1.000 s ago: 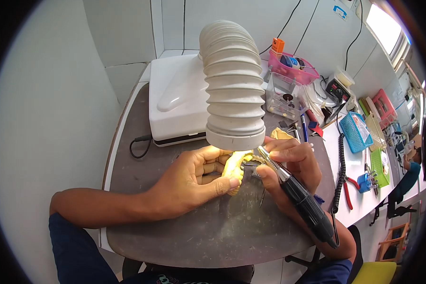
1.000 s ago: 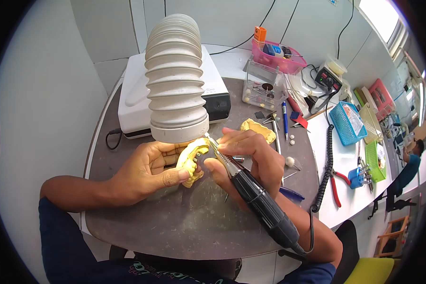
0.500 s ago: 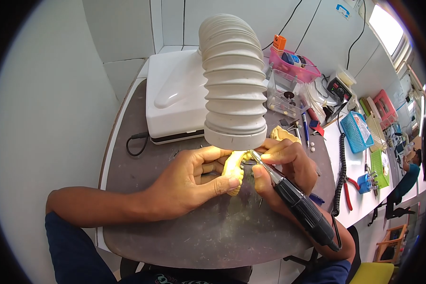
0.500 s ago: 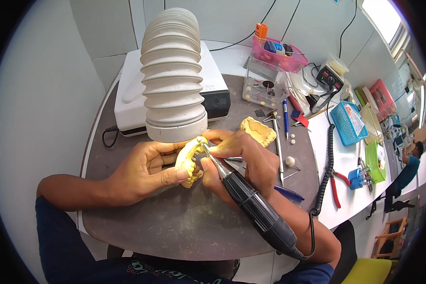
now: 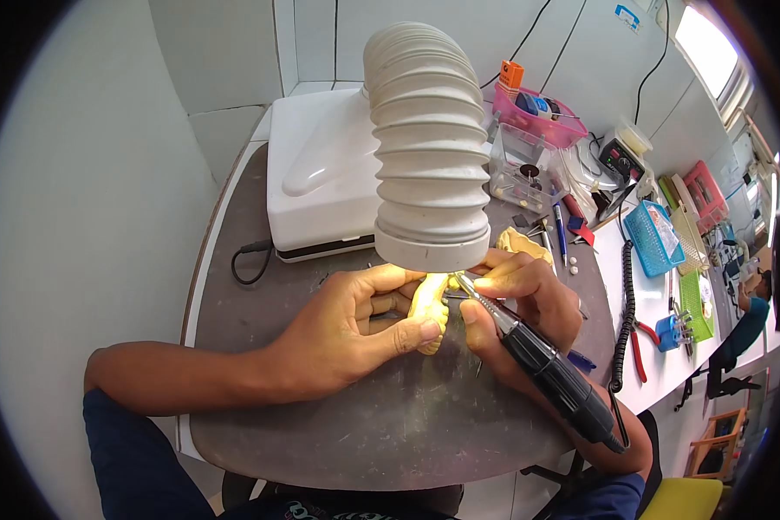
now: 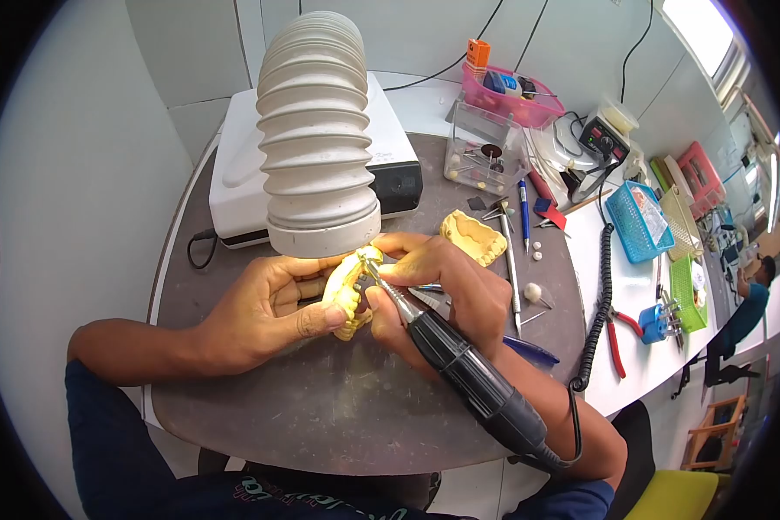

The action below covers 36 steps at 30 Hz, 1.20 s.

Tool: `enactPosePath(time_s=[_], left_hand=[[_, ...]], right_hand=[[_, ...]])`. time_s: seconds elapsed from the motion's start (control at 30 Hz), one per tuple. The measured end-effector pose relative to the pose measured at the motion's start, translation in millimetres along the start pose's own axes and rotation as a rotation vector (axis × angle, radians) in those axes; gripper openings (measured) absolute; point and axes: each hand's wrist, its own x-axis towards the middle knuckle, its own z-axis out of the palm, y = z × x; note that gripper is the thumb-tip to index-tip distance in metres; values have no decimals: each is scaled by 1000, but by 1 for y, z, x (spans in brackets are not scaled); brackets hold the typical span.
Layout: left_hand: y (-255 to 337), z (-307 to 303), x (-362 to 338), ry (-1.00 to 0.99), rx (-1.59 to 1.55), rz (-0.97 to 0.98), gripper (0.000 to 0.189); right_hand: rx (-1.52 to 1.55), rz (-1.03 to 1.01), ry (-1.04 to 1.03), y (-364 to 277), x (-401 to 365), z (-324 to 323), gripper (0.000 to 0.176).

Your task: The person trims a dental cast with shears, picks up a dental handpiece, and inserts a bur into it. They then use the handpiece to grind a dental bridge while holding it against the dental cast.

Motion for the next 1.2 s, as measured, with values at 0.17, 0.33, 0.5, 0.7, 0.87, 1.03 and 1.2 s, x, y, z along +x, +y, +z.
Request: enactPosePath(time_s=[0.17, 0.33, 0.5, 0.7, 0.87, 1.03, 1.2], left_hand=[[1, 1, 0, -6, -22, -3, 49], [2, -4, 0, -67, 1, -36, 60], [2, -3, 0, -57, 35, -24, 61], [0, 0, 0, -8, 8, 12, 54], [-1, -1, 1, -7, 7, 7, 53], [0, -4, 0, -61, 22, -26, 62], [1, -5, 1, -65, 51, -21, 63]], right_hand=[[11, 11, 14, 0, -1, 1, 26], [27, 10, 26, 2, -1, 1, 26], [30, -6, 24, 3, -1, 1, 24], [33, 11, 18, 2, 0, -1, 23], [24, 41, 12, -1, 1, -3, 23], [-6, 32, 2, -2, 2, -5, 22], [-14, -46, 4, 2, 3, -3, 21]])
